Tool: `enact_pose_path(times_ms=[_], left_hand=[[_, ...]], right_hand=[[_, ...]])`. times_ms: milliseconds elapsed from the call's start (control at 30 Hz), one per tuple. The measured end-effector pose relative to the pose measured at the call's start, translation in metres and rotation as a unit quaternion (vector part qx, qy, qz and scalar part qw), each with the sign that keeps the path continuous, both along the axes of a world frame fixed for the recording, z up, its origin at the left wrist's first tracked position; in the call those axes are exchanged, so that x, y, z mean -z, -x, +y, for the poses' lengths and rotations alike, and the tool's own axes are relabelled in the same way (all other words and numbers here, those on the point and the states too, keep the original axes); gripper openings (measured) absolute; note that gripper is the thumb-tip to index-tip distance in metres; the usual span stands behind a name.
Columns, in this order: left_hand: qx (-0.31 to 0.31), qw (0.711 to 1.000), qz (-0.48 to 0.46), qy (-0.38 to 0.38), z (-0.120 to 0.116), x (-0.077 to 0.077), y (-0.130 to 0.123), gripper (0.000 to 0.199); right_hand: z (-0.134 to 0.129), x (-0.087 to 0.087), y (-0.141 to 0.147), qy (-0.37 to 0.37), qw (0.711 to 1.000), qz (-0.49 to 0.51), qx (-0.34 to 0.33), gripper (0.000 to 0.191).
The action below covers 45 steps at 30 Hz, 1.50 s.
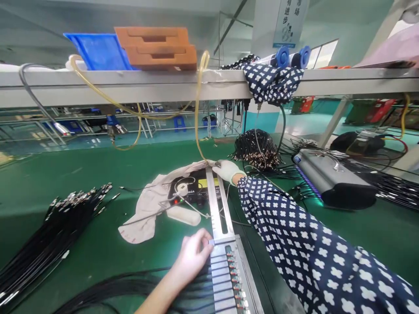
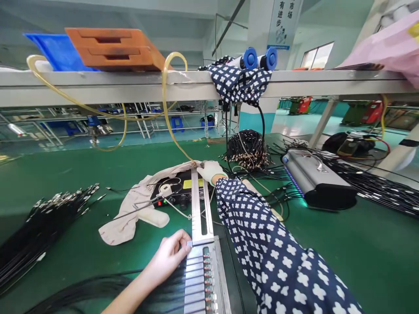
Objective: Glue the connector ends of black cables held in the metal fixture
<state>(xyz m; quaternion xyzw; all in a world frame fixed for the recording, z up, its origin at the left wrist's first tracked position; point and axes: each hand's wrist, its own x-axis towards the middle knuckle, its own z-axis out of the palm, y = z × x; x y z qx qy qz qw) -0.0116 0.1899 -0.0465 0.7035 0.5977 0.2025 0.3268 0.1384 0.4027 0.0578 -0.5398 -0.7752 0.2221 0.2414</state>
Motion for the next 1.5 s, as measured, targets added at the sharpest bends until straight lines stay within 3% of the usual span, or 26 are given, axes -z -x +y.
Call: enact_pose_path(times_ms=[100,167,267,367,433,500,600,700,767,900,1067,1200,1300,1367,1433,1500], left_hand=[[0.051,0.998,0.002,0.033,-0.005,-0.02,0.017,0.03],[0.066,0.997,0.023,0.038,-0.022,-0.034,0.041,0.043],[0.043,0.985,0.158,0.053,-0.058,-0.05,0.083,0.077],[0.033,0.956,0.286,0.064,-0.086,-0.06,0.113,0.064],[0.054,0.952,0.292,0.072,-0.094,-0.064,0.121,0.048],[0.075,0.953,0.282,0.081,-0.096,-0.066,0.122,0.052],[0.095,0.958,0.26,0.074,-0.097,-0.065,0.121,0.06],[0.107,0.963,0.234,0.083,-0.097,-0.063,0.119,0.032],[0.108,0.963,0.225,0.098,-0.095,-0.064,0.118,0.025],[0.098,0.967,0.197,0.132,-0.089,-0.072,0.117,0.029],[0.113,0.939,0.149,0.289,-0.084,-0.082,0.117,0.046],[0.106,0.94,0.131,0.296,-0.077,-0.106,0.109,0.058],[0.085,0.962,0.097,0.239,-0.073,-0.136,0.096,0.056],[0.066,0.978,0.067,0.188,-0.073,-0.146,0.089,0.053],[0.059,0.981,0.083,0.166,-0.077,-0.138,0.091,0.055],[0.066,0.972,0.139,0.18,-0.083,-0.117,0.104,0.059]], right_hand=[[-0.053,0.007,-0.015,-0.031,0.997,0.069,-0.021,0.03],[-0.102,0.023,-0.033,-0.033,0.992,0.117,-0.043,0.03],[-0.17,0.063,-0.065,-0.014,0.984,0.17,-0.047,0.036],[-0.207,0.105,-0.088,-0.008,0.977,0.214,0.013,0.037],[-0.212,0.122,-0.094,-0.002,0.972,0.232,0.029,0.037],[-0.209,0.129,-0.094,0.003,0.972,0.234,0.019,0.035],[-0.204,0.126,-0.092,0.006,0.977,0.215,-0.006,0.031],[-0.205,0.124,-0.092,0.001,0.982,0.19,-0.014,0.033],[-0.207,0.124,-0.093,-0.008,0.986,0.168,-0.02,0.032],[-0.212,0.121,-0.091,-0.046,0.993,0.102,-0.042,0.025],[-0.218,0.115,-0.087,-0.103,0.993,0.012,-0.057,0.031],[-0.219,0.114,-0.086,-0.119,0.991,-0.031,-0.043,0.036],[-0.217,0.114,-0.087,-0.122,0.989,-0.053,-0.064,0.039],[-0.216,0.115,-0.089,-0.122,0.987,-0.062,-0.084,0.042],[-0.215,0.116,-0.09,-0.12,0.986,-0.066,-0.098,0.044],[-0.214,0.116,-0.091,-0.119,0.986,-0.065,-0.101,0.043]])
